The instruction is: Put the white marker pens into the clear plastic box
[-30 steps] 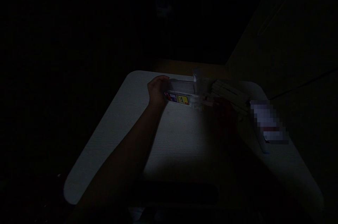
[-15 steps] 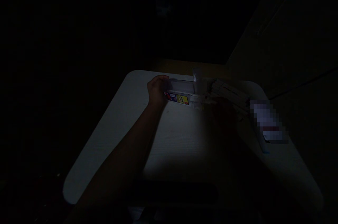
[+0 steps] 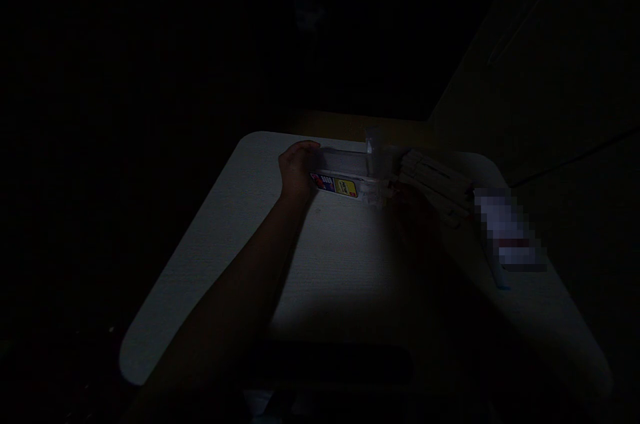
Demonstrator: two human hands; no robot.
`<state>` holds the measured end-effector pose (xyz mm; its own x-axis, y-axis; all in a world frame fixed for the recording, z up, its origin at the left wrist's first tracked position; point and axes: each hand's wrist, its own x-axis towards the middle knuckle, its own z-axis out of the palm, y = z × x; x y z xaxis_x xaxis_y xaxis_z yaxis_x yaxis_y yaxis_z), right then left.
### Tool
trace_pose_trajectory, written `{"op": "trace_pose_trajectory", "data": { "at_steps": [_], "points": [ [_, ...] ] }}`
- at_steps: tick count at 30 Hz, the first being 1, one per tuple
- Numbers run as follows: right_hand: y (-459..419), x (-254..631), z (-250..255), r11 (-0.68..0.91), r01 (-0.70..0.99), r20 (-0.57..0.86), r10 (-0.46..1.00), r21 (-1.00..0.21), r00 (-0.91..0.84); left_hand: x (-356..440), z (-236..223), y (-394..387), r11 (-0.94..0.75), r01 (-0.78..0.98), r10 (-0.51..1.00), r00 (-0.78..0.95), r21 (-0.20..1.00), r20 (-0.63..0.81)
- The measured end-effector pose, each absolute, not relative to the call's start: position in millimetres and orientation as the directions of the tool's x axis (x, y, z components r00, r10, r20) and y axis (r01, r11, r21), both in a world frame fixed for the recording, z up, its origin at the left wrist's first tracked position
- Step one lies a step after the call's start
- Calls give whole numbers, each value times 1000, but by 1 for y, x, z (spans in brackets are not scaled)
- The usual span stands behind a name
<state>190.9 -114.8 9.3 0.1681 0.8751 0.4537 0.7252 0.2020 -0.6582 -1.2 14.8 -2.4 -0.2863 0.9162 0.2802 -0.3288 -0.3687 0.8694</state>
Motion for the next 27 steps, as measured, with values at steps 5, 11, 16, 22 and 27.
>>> {"op": "trace_pose_trajectory", "data": {
  "at_steps": [5, 11, 16, 22, 27],
  "points": [
    [-111, 196, 7, 191, 722, 448, 875, -665, 181, -2, 2, 13, -370, -313, 911, -308, 875, 275],
    [-116, 197, 9, 207, 730, 443, 885, -651, 145, -2, -1, 15, -383, -303, 905, -310, 872, 290],
    [-114, 196, 8, 251, 742, 449, 890, -622, 75, -2, -2, 16, -368, -330, 915, -294, 869, 276],
    [-111, 201, 7, 244, 812, 462, 886, -530, 36, -2, -1, 16, -378, -294, 907, -310, 878, 286],
    [-107, 213, 9, 152, 964, 491, 871, -219, -26, -2, 0, 15, -381, -287, 906, -307, 879, 293]
  ]
}}
